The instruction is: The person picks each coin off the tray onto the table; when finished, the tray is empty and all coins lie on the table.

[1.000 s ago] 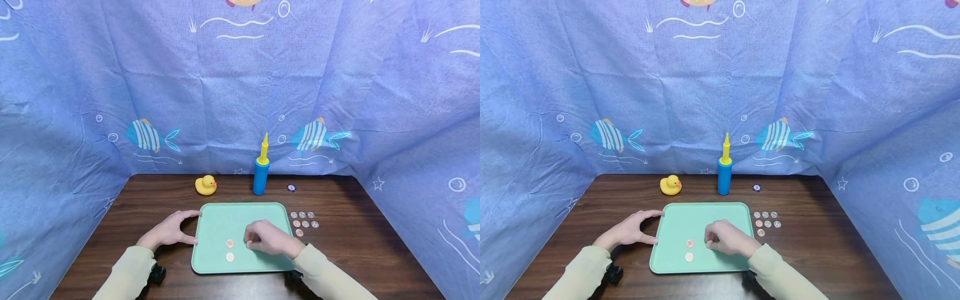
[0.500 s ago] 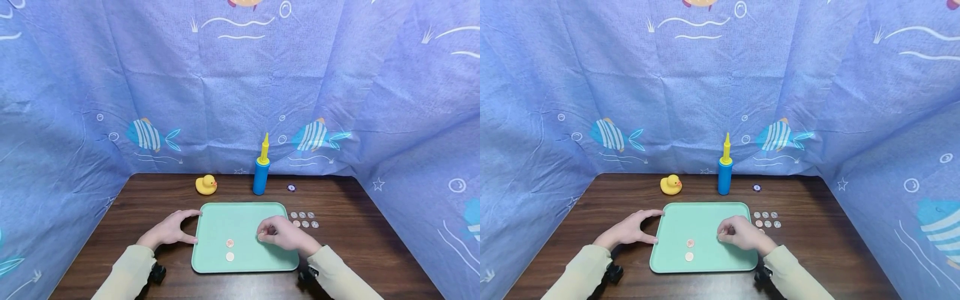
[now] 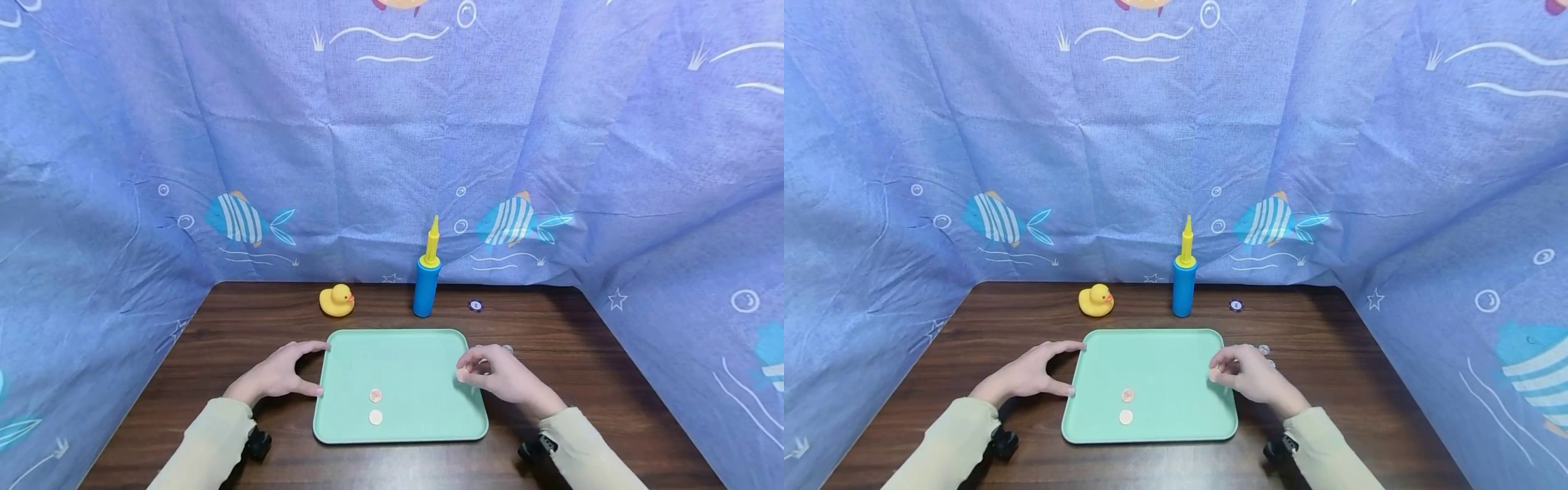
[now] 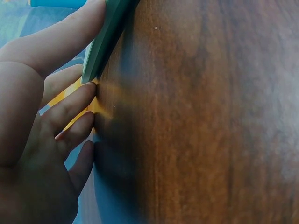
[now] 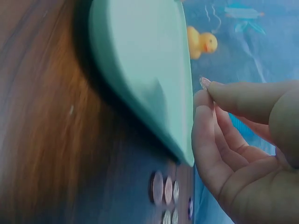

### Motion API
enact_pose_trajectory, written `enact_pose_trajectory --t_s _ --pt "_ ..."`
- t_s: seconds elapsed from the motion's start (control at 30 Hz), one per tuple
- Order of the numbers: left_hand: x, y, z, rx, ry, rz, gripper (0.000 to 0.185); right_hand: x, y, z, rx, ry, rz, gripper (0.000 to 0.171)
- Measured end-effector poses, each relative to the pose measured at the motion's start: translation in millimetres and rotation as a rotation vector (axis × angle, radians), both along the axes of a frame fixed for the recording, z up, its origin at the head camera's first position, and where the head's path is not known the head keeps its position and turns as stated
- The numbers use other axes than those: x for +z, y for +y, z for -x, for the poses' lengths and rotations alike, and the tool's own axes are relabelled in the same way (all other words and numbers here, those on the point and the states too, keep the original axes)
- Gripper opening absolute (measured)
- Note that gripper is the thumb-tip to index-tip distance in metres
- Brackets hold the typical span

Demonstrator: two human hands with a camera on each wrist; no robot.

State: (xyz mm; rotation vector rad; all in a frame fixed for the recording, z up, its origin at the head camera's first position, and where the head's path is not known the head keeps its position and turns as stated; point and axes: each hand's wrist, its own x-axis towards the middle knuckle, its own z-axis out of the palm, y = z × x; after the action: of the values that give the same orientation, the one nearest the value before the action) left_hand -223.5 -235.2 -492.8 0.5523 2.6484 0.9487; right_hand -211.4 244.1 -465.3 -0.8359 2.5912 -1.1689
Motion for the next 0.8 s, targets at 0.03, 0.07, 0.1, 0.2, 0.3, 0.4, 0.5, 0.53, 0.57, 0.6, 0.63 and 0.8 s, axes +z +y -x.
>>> enact_pose_trajectory --t_s 0.03,0.07,0.1,0.2,0.3,0.4,0.5,0.53,0.57,0.6,0.63,0.8 --pt "0.1 0 -0.1 -0.005 0.002 -0.002 0.088 -0.2 4 -0.2 -0.010 0.001 0.001 0.007" --pt "0.2 0 -0.3 -0.009 0.006 -0.003 0.088 -0.3 8 -0.3 -0.020 0.003 0.004 0.006" --pt "0.5 0 -0.4 -0.007 0.003 -0.005 0.088 -0.7 11 -0.5 -0.031 0.008 0.008 0.006" --pt "1.0 0 -1.0 -0.008 -0.003 -0.003 0.088 -2.7 23 -0.6 -0.064 0.023 0.020 0.006" --pt "1.9 0 -1.5 -0.005 -0.010 -0.004 0.088 -6.1 33 -1.7 -0.096 0.037 0.039 0.007" --pt "2.7 1 -1.8 -0.004 -0.007 -0.011 0.087 -9.1 41 -3.0 -0.128 0.057 0.062 0.007" --pt "3.0 1 -1.7 0.001 -0.008 -0.013 0.087 -11.3 48 -4.5 -0.158 0.074 0.065 0.007" --pt "3.2 1 -1.9 0.001 -0.007 -0.012 0.087 -11.7 51 -5.0 -0.166 0.079 0.058 0.008" --pt "3.3 1 -2.0 0.000 -0.005 -0.012 0.087 -12.0 53 -5.5 -0.172 0.085 0.051 0.008" --pt "3.4 1 -2.3 -0.001 -0.004 -0.011 0.087 -12.3 55 -6.0 -0.182 0.088 0.038 0.009" --pt "3.4 1 -2.4 -0.001 -0.003 -0.011 0.087 -12.7 57 -6.5 -0.187 0.093 0.026 0.009" --pt "3.3 1 -2.9 0.000 -0.004 -0.015 0.087 -16.4 65 -8.0 -0.207 0.125 -0.043 0.013"
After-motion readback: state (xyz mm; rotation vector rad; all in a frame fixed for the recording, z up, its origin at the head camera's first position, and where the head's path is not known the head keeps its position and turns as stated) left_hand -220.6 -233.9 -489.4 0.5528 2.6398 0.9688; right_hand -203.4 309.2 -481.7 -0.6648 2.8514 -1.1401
